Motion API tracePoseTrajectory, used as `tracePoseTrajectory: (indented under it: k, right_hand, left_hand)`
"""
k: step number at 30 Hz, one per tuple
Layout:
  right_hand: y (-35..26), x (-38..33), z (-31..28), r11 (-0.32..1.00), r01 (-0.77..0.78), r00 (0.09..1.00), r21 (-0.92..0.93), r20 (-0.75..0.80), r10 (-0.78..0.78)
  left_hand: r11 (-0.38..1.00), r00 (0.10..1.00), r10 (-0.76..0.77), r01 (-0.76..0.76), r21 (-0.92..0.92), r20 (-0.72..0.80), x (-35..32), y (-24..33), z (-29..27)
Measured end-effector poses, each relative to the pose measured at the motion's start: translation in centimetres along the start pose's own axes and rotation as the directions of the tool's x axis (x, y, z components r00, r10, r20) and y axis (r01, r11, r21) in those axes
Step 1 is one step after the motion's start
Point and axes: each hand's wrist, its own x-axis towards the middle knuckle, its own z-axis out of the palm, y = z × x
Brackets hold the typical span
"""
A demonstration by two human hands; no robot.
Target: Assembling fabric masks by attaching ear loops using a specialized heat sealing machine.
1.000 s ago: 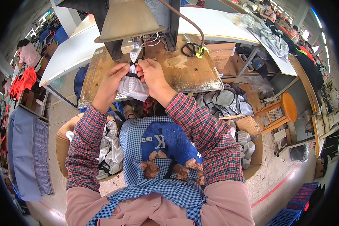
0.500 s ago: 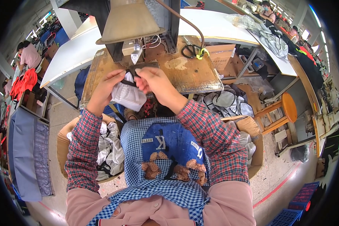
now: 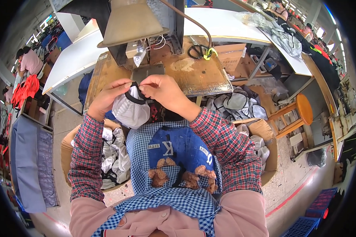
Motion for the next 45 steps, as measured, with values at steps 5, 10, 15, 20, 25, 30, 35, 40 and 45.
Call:
tracePoseTrajectory:
  k: [5,10,15,20,25,30,35,40,45]
  right_hand:
    - [0.8,1.3,0.2,0.998,0.025,0.997,0.064,-0.068,-0.021]
    - [1.5,2.9,-0.2,0.971,-0.065,0.993,0.232,-0.077,0.085]
    - [1.6,3.9,-0.2,0.964,-0.076,0.988,0.255,-0.114,0.108]
    - [1.7,4.6,-0.2,0.959,-0.041,0.984,0.280,-0.154,0.087]
    - [1.8,5.0,-0.2,0.958,-0.062,0.983,0.280,-0.149,0.107]
    - [1.6,5.3,0.1,0.954,-0.003,0.978,0.299,-0.197,0.065]
    - [1.2,4.1,-0.2,0.948,0.036,0.978,0.316,-0.205,0.031]
    - [1.8,-1.6,0.5,0.992,0.031,0.989,0.126,0.141,-0.049]
    - [1.1,-8.9,-5.4,0.996,-0.084,0.990,0.019,0.117,0.081]
  left_hand:
    - [1.000,0.996,-0.009,0.011,0.016,-0.094,1.2,-0.3,-0.6]
    - [0.999,0.988,-0.044,0.043,-0.004,-0.149,2.4,0.1,-0.9]
    - [0.998,0.987,-0.062,0.057,-0.037,-0.151,3.4,0.4,-1.5]
    - [0.998,0.984,-0.059,0.061,0.005,-0.169,3.9,0.9,-1.4]
    - [0.999,0.982,-0.048,0.051,0.015,-0.184,4.3,0.8,-1.8]
    - [0.999,0.984,-0.037,0.038,-0.002,-0.175,4.4,1.2,-1.8]
    - [1.000,0.967,-0.008,0.004,-0.013,-0.256,3.1,1.0,-1.1]
    - [0.994,0.975,-0.023,0.000,-0.106,-0.221,0.5,0.9,4.5]
    - [0.215,0.715,0.682,-0.398,0.892,0.155,-2.0,1.2,14.6]
